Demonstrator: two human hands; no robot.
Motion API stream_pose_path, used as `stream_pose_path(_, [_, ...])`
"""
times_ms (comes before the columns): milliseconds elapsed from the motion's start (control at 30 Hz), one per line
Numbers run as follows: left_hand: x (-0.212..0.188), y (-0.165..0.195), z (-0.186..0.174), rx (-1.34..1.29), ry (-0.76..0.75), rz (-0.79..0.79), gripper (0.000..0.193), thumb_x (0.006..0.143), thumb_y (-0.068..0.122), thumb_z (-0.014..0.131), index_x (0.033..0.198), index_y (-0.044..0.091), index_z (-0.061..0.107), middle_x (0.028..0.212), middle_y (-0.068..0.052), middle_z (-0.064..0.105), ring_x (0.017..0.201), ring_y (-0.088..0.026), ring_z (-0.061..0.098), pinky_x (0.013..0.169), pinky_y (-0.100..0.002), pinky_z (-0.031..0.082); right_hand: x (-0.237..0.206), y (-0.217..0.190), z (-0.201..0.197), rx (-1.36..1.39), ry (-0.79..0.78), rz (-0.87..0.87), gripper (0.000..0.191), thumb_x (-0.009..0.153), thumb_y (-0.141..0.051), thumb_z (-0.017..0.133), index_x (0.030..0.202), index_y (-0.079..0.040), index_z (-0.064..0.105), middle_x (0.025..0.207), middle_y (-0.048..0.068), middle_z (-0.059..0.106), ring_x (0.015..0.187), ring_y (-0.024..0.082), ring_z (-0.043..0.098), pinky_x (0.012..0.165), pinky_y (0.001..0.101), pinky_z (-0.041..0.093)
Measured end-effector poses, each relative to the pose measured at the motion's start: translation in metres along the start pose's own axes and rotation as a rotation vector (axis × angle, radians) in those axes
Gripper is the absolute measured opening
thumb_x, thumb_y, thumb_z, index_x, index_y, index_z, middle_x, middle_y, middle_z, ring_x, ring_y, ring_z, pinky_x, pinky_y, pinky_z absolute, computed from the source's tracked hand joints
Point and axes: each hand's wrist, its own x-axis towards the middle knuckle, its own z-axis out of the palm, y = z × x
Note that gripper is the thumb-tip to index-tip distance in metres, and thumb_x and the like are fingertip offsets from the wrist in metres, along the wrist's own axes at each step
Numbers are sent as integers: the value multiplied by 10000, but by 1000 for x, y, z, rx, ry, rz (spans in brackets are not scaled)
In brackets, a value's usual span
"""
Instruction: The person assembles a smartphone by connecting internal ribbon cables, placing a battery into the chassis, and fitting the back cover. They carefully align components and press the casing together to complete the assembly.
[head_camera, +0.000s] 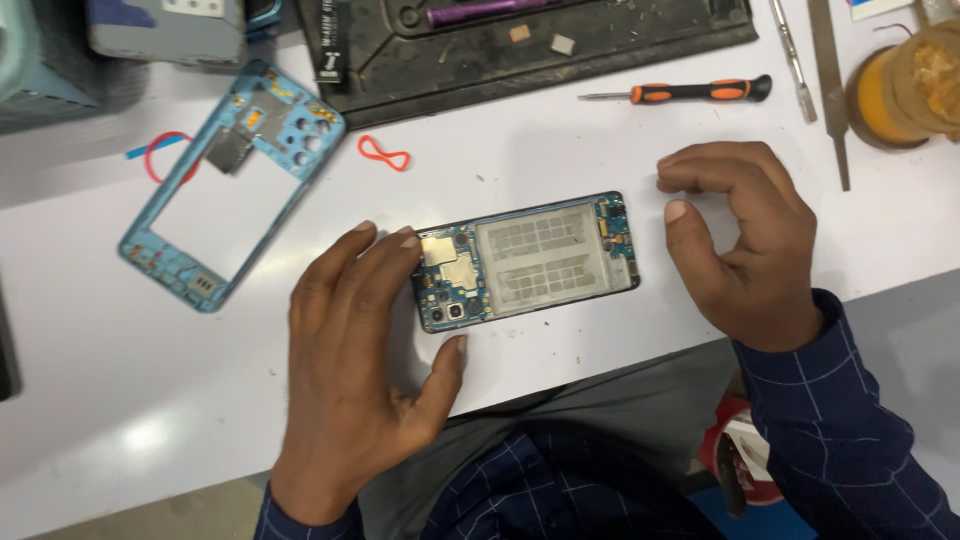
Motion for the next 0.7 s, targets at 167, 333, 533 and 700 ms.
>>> stream_pose_path(167, [-1, -1, -6, 23, 93, -21, 604, 824, 182, 773, 1359, 19, 543, 1346, -167, 620, 1334, -382, 537, 1118, -479, 409, -1, -3, 3, 11, 17, 20, 160, 944, 59, 622, 1099, 53, 662, 1166, 190, 664, 1061, 254, 679, 926, 334, 567])
stream_pose_path(333, [7, -11, -29, 197, 239, -109, 409, 897, 118, 776, 1262, 18, 619, 1239, -131, 667, 1189, -328, 623, 1032, -434, 493, -5, 1, 2, 44, 6, 33, 174, 982, 44, 626, 1149, 42, 679, 1190, 170, 657, 1068, 210, 683, 930, 291, 580])
stream_pose_path(533, [41, -42, -57, 184, 238, -169, 327, 930, 47, 763, 1242, 27, 668, 1157, -116, 674, 1003, -262, 657, 874, -393, 541, -5, -1, 1, 43, 18, 54, 162, 965, 49, 636, 1115, 30, 695, 1179, 156, 666, 1042, 207, 696, 908, 286, 572])
stream_pose_path(700, [86, -68, -43, 390, 231, 103, 342, 856, 56, 830, 1170, 1, 704, 1071, -154, 636, 989, -334, 626, 825, -450, 518, -5, -4, -1, 28, 19, 60, 151, 968, 48, 641, 1104, 21, 701, 1220, 149, 672, 1025, 199, 697, 879, 283, 571])
